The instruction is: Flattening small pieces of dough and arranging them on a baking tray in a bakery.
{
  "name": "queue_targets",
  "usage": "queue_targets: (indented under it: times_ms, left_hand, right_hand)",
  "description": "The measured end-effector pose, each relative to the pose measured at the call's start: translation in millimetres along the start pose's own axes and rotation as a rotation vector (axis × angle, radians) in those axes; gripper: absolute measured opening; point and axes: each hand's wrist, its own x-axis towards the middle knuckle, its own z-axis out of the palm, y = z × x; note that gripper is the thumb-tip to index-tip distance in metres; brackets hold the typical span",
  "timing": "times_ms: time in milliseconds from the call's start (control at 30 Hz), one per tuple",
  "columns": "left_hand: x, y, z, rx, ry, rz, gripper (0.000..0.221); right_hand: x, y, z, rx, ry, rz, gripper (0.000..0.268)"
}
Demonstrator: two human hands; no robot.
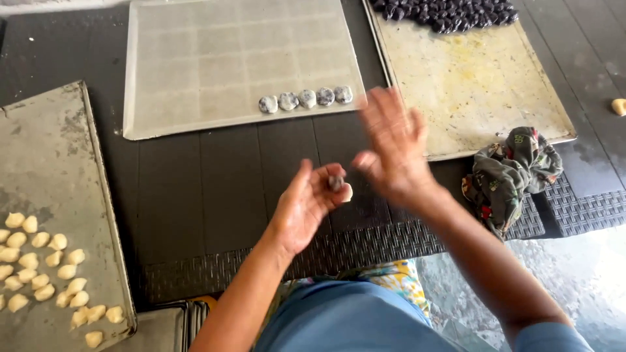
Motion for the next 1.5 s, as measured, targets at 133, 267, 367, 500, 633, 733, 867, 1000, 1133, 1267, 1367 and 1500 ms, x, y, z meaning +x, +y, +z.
queue_targets:
  times_ms: [133,267,367,500,633,733,867,1000,1133,1267,1367,1500]
  left_hand:
    - [12,-1,8,0.795,0.069,0.363,0.041]
    - [3,-10,14,1.568,0.073,0.665,0.038]
    - [2,-29,-14,2.009,0.12,0.805,0.037]
    - [-17,-21,5,2.054,0.164,1.062,0.02]
    - [-18,-24,-2,2.085,0.218,1.118,0.023]
    - [-11,-27,-8,2.004,0.243,1.02,0.025]
    - [-13,-16,8,2.006,0.333,0.878,0.053]
    - [-9,-17,4,2.176,0.239,1.035,0.028]
    - [-10,-20,-1,2.202,0.116,1.213,0.02]
    - [-20,-15,5,2.295,0.12,1.208,0.029]
    - [-19,-10,2,2.252,0.062,1.085,0.016]
    - [-19,3,17,1.647,0.255,0.322,0.012]
  right_hand:
    - [-19,26,-12,0.181,0.253,0.123,0.065]
    - [-43,30,12,0.192,0.194,0.21,0.052]
    - [-46,22,27,0.177,0.253,0.113,0.028]
    - [-44,15,46,0.208,0.105,0.031,0.014]
    - [-54,24,80,0.211,0.052,-0.049,0.015]
    - [-46,17,78,0.352,0.048,0.021,0.007]
    - [-43,-10,39,0.474,0.044,0.035,0.006]
    - [-67,-21,16,0.179,-0.051,-0.023,0.02]
    - [-72,-15,42,0.226,0.08,-0.003,0.028]
    - [-72,-12,60,0.4,0.155,-0.012,0.019]
    - [-60,-26,35,0.366,0.2,-0.083,0.012]
    - [-48,-34,8,0.273,0.234,-0.295,0.028]
